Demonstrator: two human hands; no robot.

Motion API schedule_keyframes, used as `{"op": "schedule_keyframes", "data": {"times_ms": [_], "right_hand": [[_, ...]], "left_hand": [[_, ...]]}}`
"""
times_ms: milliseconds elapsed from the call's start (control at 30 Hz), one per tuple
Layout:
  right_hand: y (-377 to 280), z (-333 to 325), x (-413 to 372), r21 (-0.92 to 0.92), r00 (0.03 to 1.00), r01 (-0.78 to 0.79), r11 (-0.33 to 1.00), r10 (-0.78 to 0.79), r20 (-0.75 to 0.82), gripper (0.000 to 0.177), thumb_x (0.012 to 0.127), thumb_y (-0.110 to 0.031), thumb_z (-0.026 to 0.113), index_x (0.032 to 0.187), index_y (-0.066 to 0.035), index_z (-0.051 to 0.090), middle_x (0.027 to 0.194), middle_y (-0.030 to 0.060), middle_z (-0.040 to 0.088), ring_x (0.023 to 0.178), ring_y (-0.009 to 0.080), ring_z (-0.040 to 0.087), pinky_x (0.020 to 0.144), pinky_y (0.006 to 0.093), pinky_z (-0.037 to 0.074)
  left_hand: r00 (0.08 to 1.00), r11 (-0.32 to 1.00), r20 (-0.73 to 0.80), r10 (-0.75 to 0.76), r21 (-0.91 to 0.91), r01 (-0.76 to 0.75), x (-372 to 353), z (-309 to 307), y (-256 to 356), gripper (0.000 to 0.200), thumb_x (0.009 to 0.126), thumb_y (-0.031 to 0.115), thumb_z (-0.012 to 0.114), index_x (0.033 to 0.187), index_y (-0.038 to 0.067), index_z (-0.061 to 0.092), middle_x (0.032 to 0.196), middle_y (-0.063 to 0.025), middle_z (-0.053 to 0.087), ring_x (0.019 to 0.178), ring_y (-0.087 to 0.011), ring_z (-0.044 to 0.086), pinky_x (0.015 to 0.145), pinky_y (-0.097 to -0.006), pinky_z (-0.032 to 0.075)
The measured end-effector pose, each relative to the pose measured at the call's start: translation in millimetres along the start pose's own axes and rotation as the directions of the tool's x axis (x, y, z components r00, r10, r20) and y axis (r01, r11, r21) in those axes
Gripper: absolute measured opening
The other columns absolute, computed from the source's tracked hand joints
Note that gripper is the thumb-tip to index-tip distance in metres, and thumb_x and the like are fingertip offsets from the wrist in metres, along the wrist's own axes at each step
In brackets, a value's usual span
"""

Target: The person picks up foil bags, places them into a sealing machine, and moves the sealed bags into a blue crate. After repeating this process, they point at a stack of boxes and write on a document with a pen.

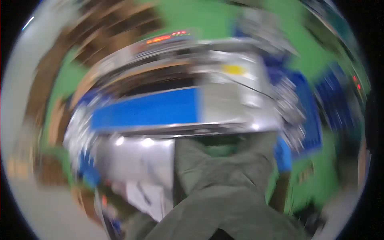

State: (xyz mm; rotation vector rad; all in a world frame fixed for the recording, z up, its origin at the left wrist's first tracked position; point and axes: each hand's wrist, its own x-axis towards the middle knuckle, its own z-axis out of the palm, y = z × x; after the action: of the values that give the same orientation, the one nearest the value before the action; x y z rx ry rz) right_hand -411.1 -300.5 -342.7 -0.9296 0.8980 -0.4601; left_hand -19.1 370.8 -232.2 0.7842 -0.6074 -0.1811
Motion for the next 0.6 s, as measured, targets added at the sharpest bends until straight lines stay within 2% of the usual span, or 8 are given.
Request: {"op": "schedule_keyframes", "data": {"times_ms": [33, 67, 100, 133, 200, 433, 533, 600], "right_hand": [[11.1, -17.2, 1.7, -0.060, 0.985, 0.131, 0.990, -0.137, -0.101, 0.026, 0.091, -0.031, 0.048, 0.072, -0.014, 0.054, 0.062, -0.0062, 0.043, 0.055, 0.0062, 0.040, 0.049, 0.0228, 0.033], [7.4, -39.2, 5.9, -0.439, 0.959, 0.265, 0.858, -0.280, 0.032, 0.029, 0.090, -0.033, 0.048, 0.079, -0.009, 0.059, 0.066, -0.0028, 0.051, 0.060, 0.0099, 0.048, 0.055, 0.0255, 0.040], [-15.9, -29.9, -10.0, -0.411, 0.990, 0.031, 0.911, -0.085, -0.115, 0.033, 0.088, -0.035, 0.050, 0.084, -0.004, 0.061, 0.068, 0.0016, 0.055, 0.065, 0.0118, 0.053, 0.059, 0.0265, 0.043], [4.0, -56.9, 5.7, -0.594, 0.969, 0.164, 0.788, -0.241, -0.052, 0.038, 0.082, -0.039, 0.055, 0.083, -0.001, 0.062, 0.070, 0.0058, 0.059, 0.065, 0.0146, 0.055, 0.061, 0.0288, 0.045], [9.4, -88.7, 24.6, -0.516, 0.954, -0.141, 0.845, -0.025, -0.300, 0.042, 0.077, -0.040, 0.058, 0.086, 0.001, 0.063, 0.073, 0.0105, 0.062, 0.067, 0.0181, 0.058, 0.064, 0.0300, 0.046], [60.2, -251.7, 180.0, -0.499, 0.825, -0.004, 0.867, -0.279, -0.491, 0.042, 0.074, -0.037, 0.059, 0.091, 0.001, 0.064, 0.082, 0.0137, 0.064, 0.077, 0.0208, 0.061, 0.072, 0.0327, 0.047], [85.8, -283.6, 230.4, -0.518, 0.792, -0.163, 0.839, -0.202, -0.576, 0.043, 0.075, -0.032, 0.060, 0.101, 0.002, 0.060, 0.091, 0.0143, 0.064, 0.081, 0.0216, 0.061, 0.068, 0.0333, 0.049], [63.6, -247.9, 235.6, -0.185, 0.820, -0.166, 0.969, 0.032, -0.571, 0.045, 0.076, -0.029, 0.060, 0.109, 0.001, 0.055, 0.095, 0.0149, 0.062, 0.077, 0.0228, 0.062, 0.059, 0.0330, 0.052]], "left_hand": [[0.970, 0.977, 0.179, -0.162, -0.109, 0.183, 4.7, 29.0, -13.1, 0.055, 0.095, 0.027, 0.022, 0.142, 0.013, -0.002, 0.147, -0.0152, -0.009, 0.134, -0.0381, -0.004, 0.108, -0.0524, -0.002], [0.952, 0.962, 0.202, -0.231, -0.097, 0.254, 7.9, 71.3, -31.5, 0.054, 0.093, 0.027, 0.030, 0.140, 0.014, 0.008, 0.145, -0.0157, 0.001, 0.130, -0.0355, 0.008, 0.104, -0.0495, 0.008], [0.944, 0.962, 0.193, -0.268, -0.004, 0.274, 12.0, 109.5, -59.4, 0.053, 0.091, 0.026, 0.037, 0.138, 0.014, 0.018, 0.143, -0.0162, 0.011, 0.126, -0.0329, 0.019, 0.101, -0.0466, 0.019], [0.935, 0.954, 0.192, -0.299, 0.083, 0.288, 14.7, 139.3, -75.9, 0.052, 0.089, 0.026, 0.045, 0.136, 0.015, 0.028, 0.141, -0.0167, 0.021, 0.122, -0.0303, 0.030, 0.097, -0.0438, 0.029], [0.930, 0.925, 0.162, -0.330, 0.250, 0.284, 14.6, 181.9, -86.3, 0.050, 0.086, 0.027, 0.052, 0.133, 0.014, 0.038, 0.137, -0.0170, 0.032, 0.115, -0.0273, 0.042, 0.092, -0.0401, 0.039], [0.963, 0.693, -0.074, -0.260, 0.680, 0.239, 35.6, 236.4, -104.8, 0.049, 0.086, 0.040, 0.043, 0.124, 0.008, 0.045, 0.119, -0.0161, 0.043, 0.096, -0.0246, 0.047, 0.078, -0.0347, 0.041], [0.959, 0.574, -0.133, -0.250, 0.777, 0.258, 43.8, 252.7, -116.8, 0.053, 0.086, 0.045, 0.039, 0.120, 0.005, 0.048, 0.111, -0.0158, 0.047, 0.088, -0.0234, 0.050, 0.072, -0.0324, 0.041], [0.957, 0.513, -0.157, -0.242, 0.817, 0.264, 47.4, 260.0, -123.7, 0.056, 0.086, 0.049, 0.037, 0.117, 0.004, 0.050, 0.106, -0.0155, 0.050, 0.083, -0.0227, 0.051, 0.068, -0.0309, 0.042]]}}
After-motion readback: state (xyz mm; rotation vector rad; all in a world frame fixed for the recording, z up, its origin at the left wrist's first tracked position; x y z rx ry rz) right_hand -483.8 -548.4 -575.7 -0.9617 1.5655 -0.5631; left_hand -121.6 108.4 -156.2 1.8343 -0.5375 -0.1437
